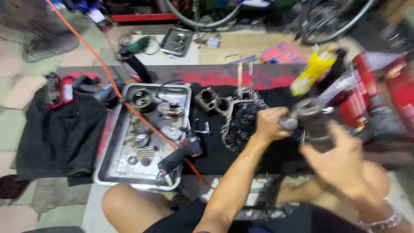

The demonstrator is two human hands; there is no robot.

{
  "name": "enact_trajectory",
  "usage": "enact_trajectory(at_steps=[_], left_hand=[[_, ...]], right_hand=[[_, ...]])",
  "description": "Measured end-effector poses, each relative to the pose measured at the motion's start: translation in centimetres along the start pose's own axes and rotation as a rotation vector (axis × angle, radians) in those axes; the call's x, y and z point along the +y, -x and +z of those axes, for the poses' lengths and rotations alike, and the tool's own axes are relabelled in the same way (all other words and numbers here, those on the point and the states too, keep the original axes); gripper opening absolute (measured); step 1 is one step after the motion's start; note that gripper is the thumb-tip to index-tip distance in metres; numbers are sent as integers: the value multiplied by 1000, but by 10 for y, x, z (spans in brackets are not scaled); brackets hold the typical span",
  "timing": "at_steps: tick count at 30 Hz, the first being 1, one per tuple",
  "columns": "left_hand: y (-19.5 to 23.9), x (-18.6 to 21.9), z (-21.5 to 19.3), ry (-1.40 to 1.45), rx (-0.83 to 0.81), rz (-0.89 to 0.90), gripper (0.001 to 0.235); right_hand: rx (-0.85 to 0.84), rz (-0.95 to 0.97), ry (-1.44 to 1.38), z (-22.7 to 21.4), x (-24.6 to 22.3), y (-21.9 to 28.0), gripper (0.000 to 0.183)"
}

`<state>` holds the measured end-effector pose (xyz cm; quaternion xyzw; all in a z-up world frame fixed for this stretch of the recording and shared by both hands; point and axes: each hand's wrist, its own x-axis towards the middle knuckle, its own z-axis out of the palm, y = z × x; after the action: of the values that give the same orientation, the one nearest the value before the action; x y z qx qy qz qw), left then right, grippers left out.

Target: The person sits on the floor and uses a pneumatic impact wrench and a hammer to remove a component from a disassembled engine block. They then use a screwdriver to adjust internal parts and handle small engine components with their hands.

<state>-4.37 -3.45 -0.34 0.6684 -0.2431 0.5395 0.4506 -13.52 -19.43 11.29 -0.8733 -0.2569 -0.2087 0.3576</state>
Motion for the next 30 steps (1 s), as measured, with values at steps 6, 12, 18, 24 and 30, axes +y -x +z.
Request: enact_trajectory(at_steps=[6,12,18,24,30], left_hand=[[26,17,46,18,-11,-173,19],[21,16,21,6,-13,-362,26],[-23,23,-5,462,-242,-564,24],[-45,2,-27,576,-570,-494,33],[-4,8,7,453,130,-570,40]], right_hand=[[50,446,56,8,116,41,36],[-337,694,322,97,263,65,50],[-477,892,280,166,292,82,59],[-489,939,204,179,294,92,58],[-491,915,205,182,292,93,56]])
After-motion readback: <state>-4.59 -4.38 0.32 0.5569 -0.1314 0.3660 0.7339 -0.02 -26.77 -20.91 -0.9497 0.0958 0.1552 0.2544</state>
